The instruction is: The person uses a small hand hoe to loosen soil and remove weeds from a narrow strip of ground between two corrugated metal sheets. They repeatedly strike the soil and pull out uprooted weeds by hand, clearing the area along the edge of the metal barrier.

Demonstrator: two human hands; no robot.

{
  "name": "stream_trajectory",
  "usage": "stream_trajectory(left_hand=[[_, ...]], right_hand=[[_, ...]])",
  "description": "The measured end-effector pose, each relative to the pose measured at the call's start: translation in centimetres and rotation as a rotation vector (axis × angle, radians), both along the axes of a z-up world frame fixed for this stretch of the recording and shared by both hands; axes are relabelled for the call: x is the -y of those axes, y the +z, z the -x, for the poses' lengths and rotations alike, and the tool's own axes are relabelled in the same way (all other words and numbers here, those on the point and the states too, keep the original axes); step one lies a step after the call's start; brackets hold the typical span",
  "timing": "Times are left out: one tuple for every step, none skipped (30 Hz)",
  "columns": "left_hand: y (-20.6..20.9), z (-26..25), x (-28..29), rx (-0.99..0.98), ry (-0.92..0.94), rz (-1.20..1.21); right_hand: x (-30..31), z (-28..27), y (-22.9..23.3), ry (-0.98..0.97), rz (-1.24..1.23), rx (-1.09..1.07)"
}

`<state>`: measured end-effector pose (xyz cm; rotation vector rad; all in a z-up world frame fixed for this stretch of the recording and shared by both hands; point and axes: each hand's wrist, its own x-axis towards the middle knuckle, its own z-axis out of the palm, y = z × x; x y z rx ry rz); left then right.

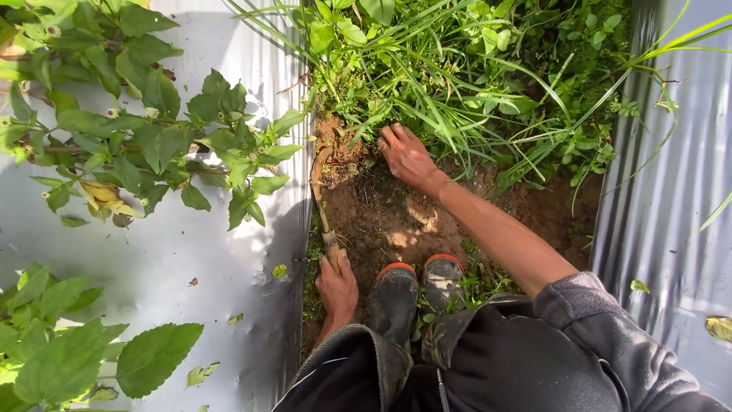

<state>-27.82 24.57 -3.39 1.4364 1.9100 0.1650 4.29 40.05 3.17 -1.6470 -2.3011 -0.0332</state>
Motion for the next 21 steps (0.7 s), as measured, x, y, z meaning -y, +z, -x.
stream_trajectory(left_hand=[[1.0,-0.9,-1.1,0.076,-0.013,-0.066],[2.2,-1.8,-1.7,0.152,-0.034,-0.122],[1.3,-0.9,-0.6,0.151,-0.041,-0.113],[0.6,0.0,0.8,0.059,-0.016,0.008],[0.0,1.0,2.2,-0.033,0.009,0.128],[-0.4,1.3,1.9,-0.024,0.004,0.111],[-0.8,1.5,1.7,-0.035,0.012,0.121],[-0.8,2.0,2.5,-0.053,0.022,0.146],[0.3,0.2,0.6,-0.050,0.019,0.145],[1.5,-1.2,-0.8,0.023,0.005,0.076],[2.7,-2.6,-2.4,0.097,-0.008,0.007],[1.7,-1.8,-1.5,0.096,-0.014,0.015],[0.8,-1.1,-0.6,0.065,-0.011,0.023],[-0.2,-0.4,0.1,0.035,-0.002,0.026],[0.2,0.4,1.4,0.036,0.000,0.027],[0.3,0.8,2.0,0.031,0.017,0.078],[0.2,1.3,2.5,0.026,0.033,0.129],[1.1,0.8,1.8,0.023,0.038,0.133],[1.9,0.2,1.2,0.075,0.036,0.073],[2.5,-0.4,0.5,0.129,0.032,0.013],[1.6,0.4,1.3,0.127,0.036,0.018]], right_hand=[[-0.1,0.3,0.1,-0.011,-0.031,-0.004],[0.4,0.5,0.2,-0.032,-0.051,-0.009],[0.4,0.1,0.2,-0.039,-0.043,-0.011],[0.3,-0.1,0.4,-0.021,-0.056,-0.033],[0.1,-0.3,0.6,-0.003,-0.068,-0.056],[0.1,-0.4,1.1,-0.007,-0.084,-0.046],[0.2,-0.5,1.7,-0.013,-0.101,-0.050],[1.1,-0.3,2.1,-0.017,-0.103,-0.060],[1.1,-0.3,2.1,-0.020,-0.104,-0.057],[1.2,0.2,2.0,-0.032,-0.110,-0.057],[1.3,0.7,1.8,-0.045,-0.116,-0.056],[1.0,0.7,-0.6,-0.051,-0.109,-0.056],[0.8,0.7,-2.9,-0.058,-0.122,-0.043],[0.1,0.7,-5.1,-0.057,-0.141,-0.029],[1.1,0.9,-6.9,-0.055,-0.140,-0.028],[1.2,0.7,-8.6,-0.027,-0.129,-0.009],[1.2,0.5,-10.4,0.002,-0.118,0.011],[1.7,1.0,-9.6,0.006,-0.114,0.007],[2.2,1.4,-8.9,-0.003,-0.131,0.022],[2.7,1.8,-8.2,-0.014,-0.147,0.039],[3.2,2.4,-6.5,-0.010,-0.142,0.036]])
